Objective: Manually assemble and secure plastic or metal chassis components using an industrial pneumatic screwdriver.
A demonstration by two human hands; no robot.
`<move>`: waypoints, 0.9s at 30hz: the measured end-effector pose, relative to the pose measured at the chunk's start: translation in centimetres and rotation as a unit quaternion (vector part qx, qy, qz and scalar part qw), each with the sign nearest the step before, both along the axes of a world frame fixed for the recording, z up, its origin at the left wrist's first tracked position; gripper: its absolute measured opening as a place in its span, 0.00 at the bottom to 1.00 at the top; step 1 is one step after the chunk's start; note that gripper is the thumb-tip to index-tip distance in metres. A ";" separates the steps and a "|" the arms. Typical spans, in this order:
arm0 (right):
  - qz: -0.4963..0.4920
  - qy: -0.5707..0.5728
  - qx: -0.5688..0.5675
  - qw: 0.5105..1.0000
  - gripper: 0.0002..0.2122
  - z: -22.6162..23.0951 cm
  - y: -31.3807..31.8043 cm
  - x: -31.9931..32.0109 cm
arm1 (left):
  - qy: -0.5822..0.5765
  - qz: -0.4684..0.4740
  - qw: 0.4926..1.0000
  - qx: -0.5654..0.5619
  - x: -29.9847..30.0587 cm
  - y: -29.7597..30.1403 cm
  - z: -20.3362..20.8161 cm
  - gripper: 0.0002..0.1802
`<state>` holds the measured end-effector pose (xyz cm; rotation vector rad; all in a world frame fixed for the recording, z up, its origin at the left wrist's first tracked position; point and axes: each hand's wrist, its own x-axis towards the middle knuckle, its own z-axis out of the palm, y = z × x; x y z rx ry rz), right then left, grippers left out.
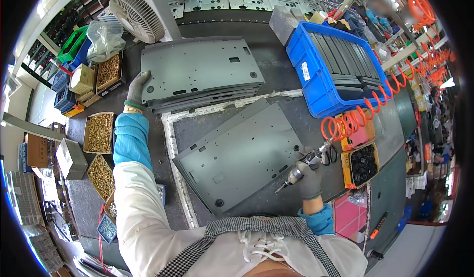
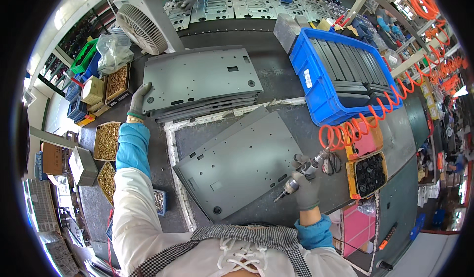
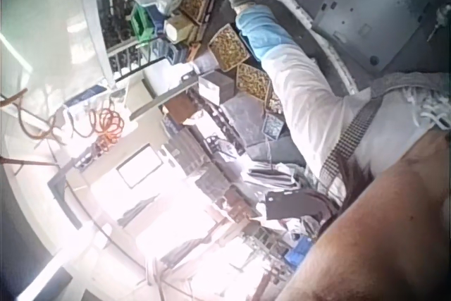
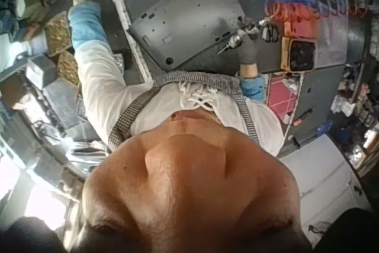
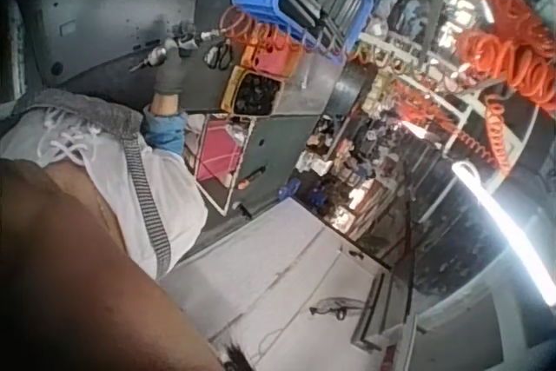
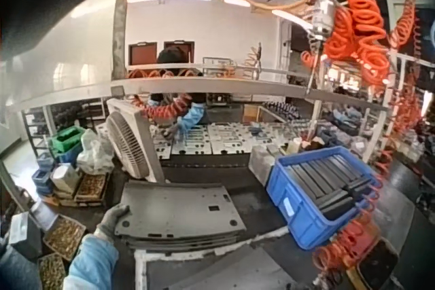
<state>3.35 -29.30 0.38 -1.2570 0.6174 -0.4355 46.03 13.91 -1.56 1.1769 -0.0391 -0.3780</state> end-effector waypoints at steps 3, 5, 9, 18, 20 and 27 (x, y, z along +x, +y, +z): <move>0.034 0.010 -0.024 0.999 0.26 0.0 0.5 1.2 | -0.016 -0.017 0.999 0.036 1.8 0.9 -0.8 0.23; 0.056 0.015 -0.024 0.998 0.26 0.5 0.9 1.8 | -0.015 -0.021 0.997 0.074 2.8 2.3 -1.7 0.24; 0.068 0.005 -0.010 0.998 0.26 0.1 1.3 1.8 | -0.098 0.112 0.918 0.368 3.6 3.6 -2.5 0.29; 0.117 0.040 -0.062 0.990 0.27 0.0 3.4 1.3 | -0.531 0.122 0.681 0.490 -10.0 -1.4 1.5 0.19; 0.091 0.002 -0.040 0.995 0.28 -0.6 2.9 0.5 | -0.440 -0.039 0.617 0.652 -10.6 -5.4 0.4 0.20; 0.129 -0.102 -0.038 0.986 0.24 1.4 4.3 -1.1 | -0.314 0.003 0.658 0.684 -14.3 -2.6 -2.5 0.24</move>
